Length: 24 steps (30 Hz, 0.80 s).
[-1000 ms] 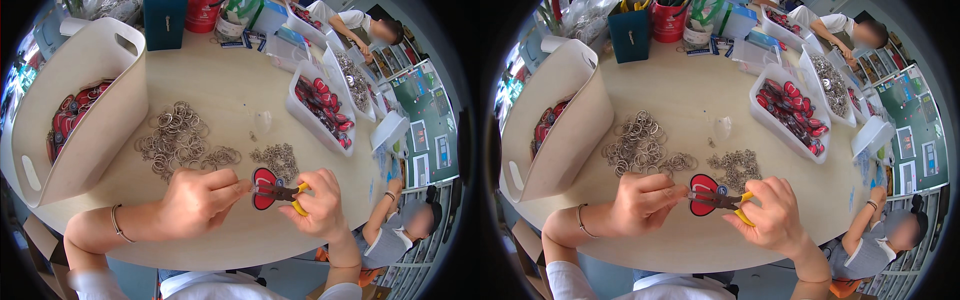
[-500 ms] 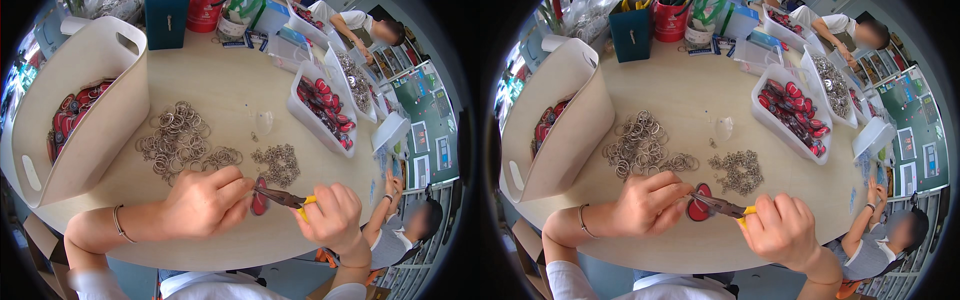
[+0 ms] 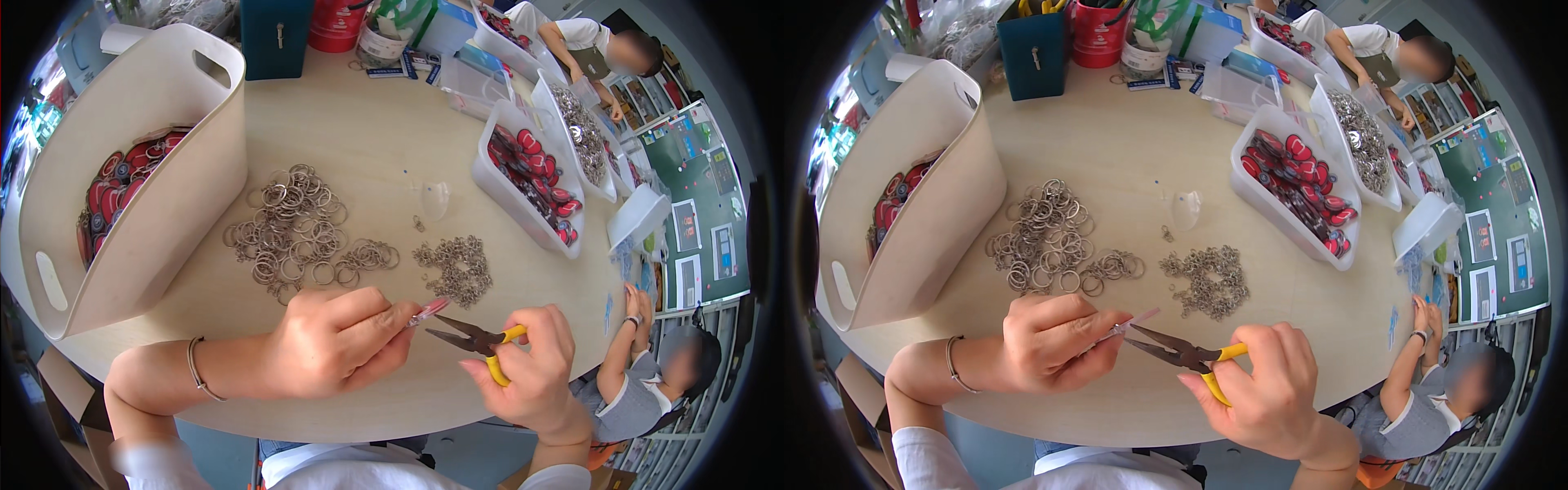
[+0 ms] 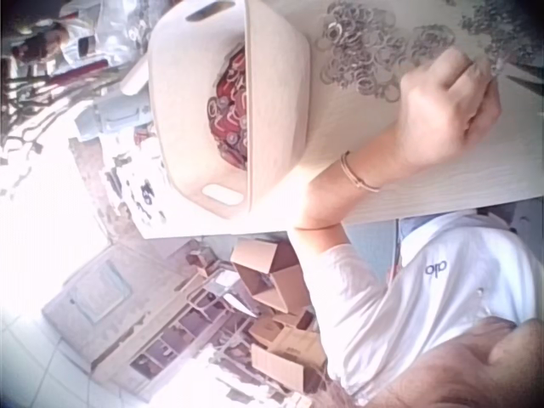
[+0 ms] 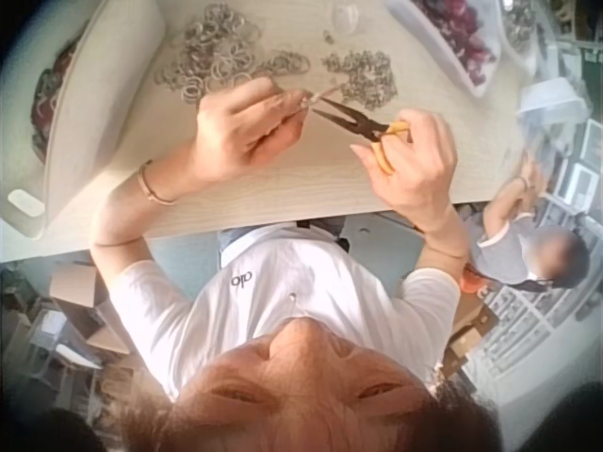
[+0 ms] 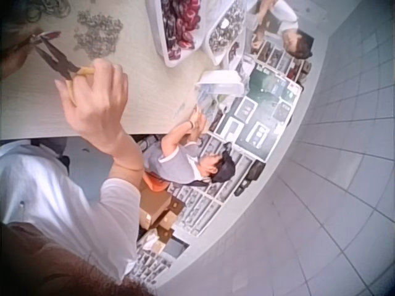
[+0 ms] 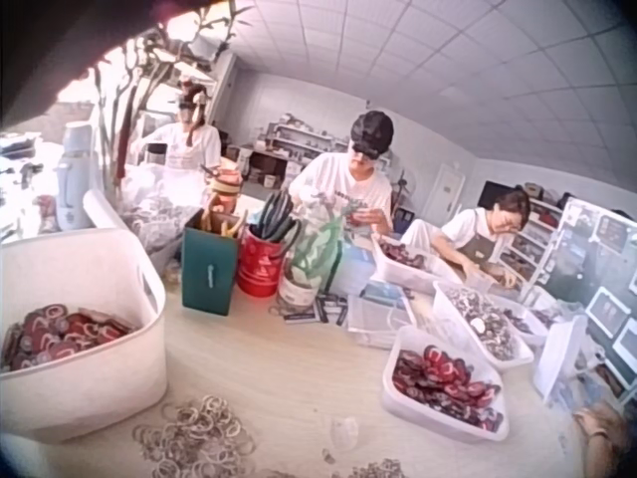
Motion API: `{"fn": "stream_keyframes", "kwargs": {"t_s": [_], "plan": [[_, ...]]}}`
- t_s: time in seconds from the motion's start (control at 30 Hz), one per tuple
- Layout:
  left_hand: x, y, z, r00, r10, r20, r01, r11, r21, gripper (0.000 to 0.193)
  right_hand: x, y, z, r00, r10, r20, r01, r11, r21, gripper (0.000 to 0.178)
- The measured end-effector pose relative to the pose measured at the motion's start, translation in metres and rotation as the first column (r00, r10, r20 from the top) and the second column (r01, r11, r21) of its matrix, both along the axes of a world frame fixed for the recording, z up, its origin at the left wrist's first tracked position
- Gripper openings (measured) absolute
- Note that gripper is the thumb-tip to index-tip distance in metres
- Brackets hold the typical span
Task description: The person assembles keychains by attaching split rings to red heart-shaped charms using pliers. They repeatedly open split rings, link them to the charms, and close them, placing finished keychains into a white bin. The workspace includes piles of split rings and containers of charms.
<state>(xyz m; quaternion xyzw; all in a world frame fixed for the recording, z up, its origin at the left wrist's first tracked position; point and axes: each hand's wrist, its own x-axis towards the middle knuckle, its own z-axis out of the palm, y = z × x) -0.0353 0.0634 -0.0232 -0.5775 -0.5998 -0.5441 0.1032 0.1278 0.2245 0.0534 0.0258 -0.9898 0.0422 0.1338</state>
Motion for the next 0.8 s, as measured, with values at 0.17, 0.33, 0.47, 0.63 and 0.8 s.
{"fn": "stream_keyframes", "kwargs": {"t_s": [0.17, 0.33, 0.47, 0.63, 0.8], "plan": [[-0.001, 0.001, -0.002, 0.978, 0.088, -0.187, -0.079, 0.995, 0.055, 0.035, 0.0, -0.007, -0.008, 1.0, -0.023, 0.012, 0.024, 0.998, -0.06, 0.03], [-0.002, 0.004, -0.006, 0.917, 0.203, -0.343, -0.161, 0.976, 0.146, 0.04, 0.0, -0.01, -0.007, 0.999, -0.028, 0.034, 0.031, 0.997, -0.07, 0.031], [-0.002, 0.006, -0.006, 0.906, 0.232, -0.355, -0.174, 0.967, 0.187, 0.04, 0.0, -0.01, -0.009, 1.0, -0.016, 0.021, 0.017, 0.998, -0.063, 0.031], [-0.001, 0.007, -0.007, 0.91, 0.234, -0.342, -0.165, 0.962, 0.219, 0.041, 0.0, -0.009, -0.014, 0.999, 0.018, -0.028, -0.02, 0.998, -0.067, 0.031], [0.0, 0.007, -0.007, 0.904, 0.242, -0.352, -0.163, 0.957, 0.239, 0.042, 0.004, -0.01, -0.017, 0.999, 0.033, -0.041, -0.035, 0.998, -0.052, 0.033]]}}
